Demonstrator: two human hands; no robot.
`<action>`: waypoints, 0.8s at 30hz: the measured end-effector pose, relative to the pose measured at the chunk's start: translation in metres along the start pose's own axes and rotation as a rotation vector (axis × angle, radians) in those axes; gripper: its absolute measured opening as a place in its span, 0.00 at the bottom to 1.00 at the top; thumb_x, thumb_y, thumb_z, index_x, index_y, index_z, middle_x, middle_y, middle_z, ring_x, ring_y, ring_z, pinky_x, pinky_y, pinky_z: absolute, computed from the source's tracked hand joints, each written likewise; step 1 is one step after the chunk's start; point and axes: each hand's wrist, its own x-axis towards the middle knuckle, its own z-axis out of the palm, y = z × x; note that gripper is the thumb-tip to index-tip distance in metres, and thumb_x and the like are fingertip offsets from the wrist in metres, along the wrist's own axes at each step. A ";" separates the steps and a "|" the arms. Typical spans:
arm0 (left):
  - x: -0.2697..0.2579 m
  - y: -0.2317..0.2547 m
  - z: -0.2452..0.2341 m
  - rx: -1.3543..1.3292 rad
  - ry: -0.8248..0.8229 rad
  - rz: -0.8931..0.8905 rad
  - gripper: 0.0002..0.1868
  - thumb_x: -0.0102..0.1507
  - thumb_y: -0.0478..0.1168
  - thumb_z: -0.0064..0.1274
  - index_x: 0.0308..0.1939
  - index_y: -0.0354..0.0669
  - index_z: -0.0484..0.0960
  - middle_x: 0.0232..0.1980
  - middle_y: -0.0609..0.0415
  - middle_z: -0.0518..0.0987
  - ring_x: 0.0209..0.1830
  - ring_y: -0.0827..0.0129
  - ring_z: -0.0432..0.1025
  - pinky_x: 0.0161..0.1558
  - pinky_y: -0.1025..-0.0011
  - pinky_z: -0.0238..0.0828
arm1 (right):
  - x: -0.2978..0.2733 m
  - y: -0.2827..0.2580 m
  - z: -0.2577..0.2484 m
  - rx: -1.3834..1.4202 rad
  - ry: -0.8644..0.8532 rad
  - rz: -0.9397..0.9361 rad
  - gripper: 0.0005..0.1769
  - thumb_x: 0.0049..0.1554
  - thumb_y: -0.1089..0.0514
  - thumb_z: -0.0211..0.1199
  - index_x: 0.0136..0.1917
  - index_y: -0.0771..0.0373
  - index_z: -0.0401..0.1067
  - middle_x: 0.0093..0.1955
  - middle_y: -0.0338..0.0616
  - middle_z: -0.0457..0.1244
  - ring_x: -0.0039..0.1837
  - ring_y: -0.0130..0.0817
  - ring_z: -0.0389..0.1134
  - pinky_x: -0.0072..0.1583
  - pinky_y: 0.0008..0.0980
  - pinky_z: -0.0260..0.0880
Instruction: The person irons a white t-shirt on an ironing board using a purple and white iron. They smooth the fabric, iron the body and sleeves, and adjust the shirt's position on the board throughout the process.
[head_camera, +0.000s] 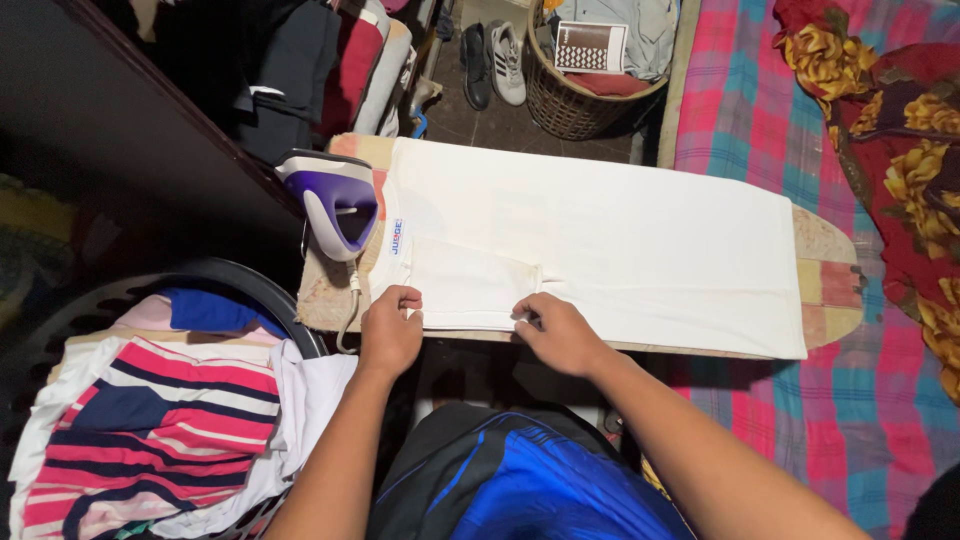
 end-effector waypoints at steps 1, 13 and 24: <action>0.000 0.001 -0.001 0.001 0.002 0.008 0.13 0.58 0.28 0.55 0.47 0.36 0.80 0.45 0.49 0.84 0.44 0.63 0.79 0.50 0.69 0.74 | 0.000 0.002 0.001 -0.027 0.001 0.004 0.16 0.57 0.57 0.62 0.56 0.65 0.74 0.53 0.52 0.70 0.53 0.42 0.73 0.57 0.37 0.72; -0.010 0.024 -0.008 0.128 0.056 0.119 0.12 0.57 0.25 0.55 0.45 0.34 0.79 0.46 0.45 0.80 0.47 0.53 0.75 0.51 0.61 0.72 | -0.007 -0.003 -0.005 -0.097 -0.019 -0.118 0.14 0.56 0.61 0.59 0.55 0.67 0.74 0.55 0.54 0.68 0.55 0.48 0.72 0.59 0.40 0.71; 0.003 0.050 0.027 0.418 0.084 0.430 0.27 0.59 0.25 0.46 0.62 0.43 0.77 0.68 0.48 0.73 0.71 0.56 0.64 0.65 0.55 0.60 | 0.016 -0.023 -0.012 -0.442 0.210 -0.437 0.26 0.54 0.64 0.61 0.67 0.63 0.70 0.72 0.50 0.60 0.74 0.52 0.58 0.68 0.50 0.58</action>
